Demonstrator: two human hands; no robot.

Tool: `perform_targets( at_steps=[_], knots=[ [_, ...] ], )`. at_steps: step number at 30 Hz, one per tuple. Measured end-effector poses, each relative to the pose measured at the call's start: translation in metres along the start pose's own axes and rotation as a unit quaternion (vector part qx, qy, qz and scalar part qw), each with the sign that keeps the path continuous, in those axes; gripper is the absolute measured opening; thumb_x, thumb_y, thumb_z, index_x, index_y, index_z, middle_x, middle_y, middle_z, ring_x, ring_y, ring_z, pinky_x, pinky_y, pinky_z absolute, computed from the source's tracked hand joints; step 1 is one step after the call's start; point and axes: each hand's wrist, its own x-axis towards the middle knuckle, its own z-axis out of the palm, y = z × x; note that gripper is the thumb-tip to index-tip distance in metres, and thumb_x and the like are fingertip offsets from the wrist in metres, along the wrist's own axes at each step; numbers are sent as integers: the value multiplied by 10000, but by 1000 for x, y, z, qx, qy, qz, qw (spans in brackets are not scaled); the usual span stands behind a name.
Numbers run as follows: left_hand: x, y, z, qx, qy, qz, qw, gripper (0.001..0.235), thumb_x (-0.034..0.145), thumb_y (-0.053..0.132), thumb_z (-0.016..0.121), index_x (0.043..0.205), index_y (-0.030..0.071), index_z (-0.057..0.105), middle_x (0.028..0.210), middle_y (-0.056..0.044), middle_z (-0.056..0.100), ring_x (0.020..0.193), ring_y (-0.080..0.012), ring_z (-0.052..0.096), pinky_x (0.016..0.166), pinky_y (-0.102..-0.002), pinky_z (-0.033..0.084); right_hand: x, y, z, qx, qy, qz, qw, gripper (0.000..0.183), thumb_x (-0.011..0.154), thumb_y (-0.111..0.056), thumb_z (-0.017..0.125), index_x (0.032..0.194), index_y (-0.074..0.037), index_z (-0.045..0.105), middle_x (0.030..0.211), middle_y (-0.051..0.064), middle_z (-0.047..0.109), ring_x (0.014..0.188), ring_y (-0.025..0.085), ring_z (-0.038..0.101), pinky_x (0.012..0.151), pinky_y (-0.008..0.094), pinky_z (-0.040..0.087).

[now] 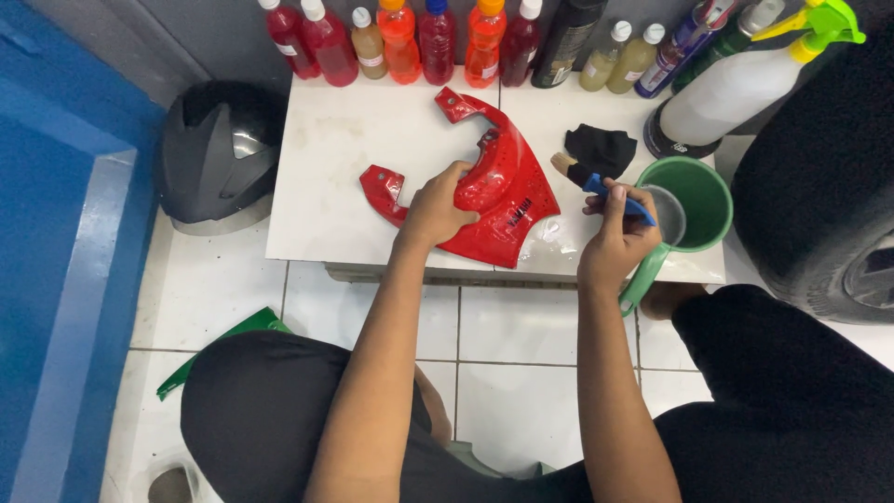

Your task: The person paints a red motorcycle front fender with black paint using a small brush. They repeatedly dip the brush into a green mug containing paint and apply it to the edges and surface of the fender, which rests on a white table.

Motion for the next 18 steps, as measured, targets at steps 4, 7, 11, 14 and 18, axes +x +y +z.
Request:
perform_targets(
  at_steps=[4,7,11,14,18],
  knots=[
    [-1,0,-9,26,-31,12,999,752,757,104,854,1437,182,543,1389,-123,645,1314,-383,584,1090,-565,412,2,-2,2,8,3,-2,1000,190,1071,-144,635,1010,31,679,859,139,697,732,180,685,620,277,584],
    [-5,2,-8,20,-58,-1,998,761,726,94,861,1420,222,575,1395,-110,645,1318,-370,585,1099,-557,418,1,-4,0,2,3,2,1000,202,1074,-157,636,1013,30,686,846,137,690,735,185,690,624,279,587],
    [1,2,-11,42,-55,2,998,733,722,49,833,1400,207,603,1332,-137,670,1301,-383,583,1125,-557,355,4,-5,1,5,1,2,1000,201,1072,-159,634,1009,27,682,851,132,688,739,179,689,626,275,583],
    [13,-9,3,94,-52,35,994,708,749,28,803,1402,206,593,1295,-136,676,1328,-354,543,1206,-541,202,4,-7,-2,7,-2,5,1000,209,1073,-167,634,1012,29,679,863,131,688,739,174,685,630,271,584],
    [21,-10,9,143,-32,50,988,703,792,-18,744,1427,223,562,1292,-104,641,1330,-295,468,1207,-545,117,8,-2,-3,15,-3,0,1000,219,1066,-173,653,996,32,685,866,148,688,725,183,687,616,280,587]
  ],
)
